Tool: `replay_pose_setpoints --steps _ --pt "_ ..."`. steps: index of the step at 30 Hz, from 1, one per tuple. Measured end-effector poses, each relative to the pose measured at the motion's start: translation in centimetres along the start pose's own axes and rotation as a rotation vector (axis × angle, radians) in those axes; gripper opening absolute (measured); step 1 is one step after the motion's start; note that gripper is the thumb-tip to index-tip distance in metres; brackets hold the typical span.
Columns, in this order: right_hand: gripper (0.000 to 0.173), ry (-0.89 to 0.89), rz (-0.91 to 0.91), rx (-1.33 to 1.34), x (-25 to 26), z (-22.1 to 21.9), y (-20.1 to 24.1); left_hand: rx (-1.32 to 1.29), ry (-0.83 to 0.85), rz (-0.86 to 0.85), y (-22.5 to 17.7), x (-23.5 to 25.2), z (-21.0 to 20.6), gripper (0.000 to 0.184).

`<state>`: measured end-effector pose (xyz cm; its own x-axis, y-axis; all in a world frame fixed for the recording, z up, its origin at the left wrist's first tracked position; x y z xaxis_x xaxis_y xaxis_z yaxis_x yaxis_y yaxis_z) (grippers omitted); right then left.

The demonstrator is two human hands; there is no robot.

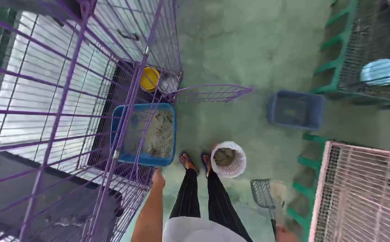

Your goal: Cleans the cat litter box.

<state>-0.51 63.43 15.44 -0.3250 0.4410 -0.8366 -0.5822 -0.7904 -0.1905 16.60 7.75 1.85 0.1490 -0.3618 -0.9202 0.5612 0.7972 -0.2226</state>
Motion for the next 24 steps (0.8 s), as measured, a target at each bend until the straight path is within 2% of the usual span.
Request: replay_pose_setpoints --steps 2,4,6,10,15,20,24 --pt "0.054 -0.030 -0.002 0.060 -1.2 0.1 0.3 0.419 0.121 -0.031 0.4 -1.5 0.9 0.045" --pt "0.054 -0.028 -0.006 0.092 -2.3 0.2 0.6 0.792 0.159 -0.081 0.8 -2.3 2.0 0.039" --pt "0.054 -0.039 0.015 0.108 -2.8 0.6 1.2 0.949 0.194 -0.103 0.9 -3.0 2.6 0.037" --pt "0.052 -0.061 0.066 0.124 -3.3 2.1 4.3 0.796 0.236 -0.105 0.1 -3.7 2.5 0.035" --pt "0.048 -0.056 0.124 0.142 -3.0 3.8 8.5 0.605 0.185 -0.115 -1.5 -4.0 0.4 0.038" --pt "0.046 0.012 0.253 0.113 -2.7 5.1 13.8 0.543 0.210 -0.113 -1.6 -5.0 -3.9 0.037" --pt "0.042 0.112 0.358 -0.069 -0.8 5.2 19.1 0.464 0.216 -0.062 0.2 -6.3 -7.8 0.037"
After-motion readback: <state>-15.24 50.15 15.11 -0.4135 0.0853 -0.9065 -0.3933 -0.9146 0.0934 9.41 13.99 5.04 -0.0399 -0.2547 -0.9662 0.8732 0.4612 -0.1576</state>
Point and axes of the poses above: each hand's wrist, its own x-axis towards the middle knuckle, its own z-axis out of the back of the hand, y = z × x, the point moved 9 cm from there along x, towards the middle knuckle, and after that the axes turned 4 degrees about y, right-handed, at the moved point
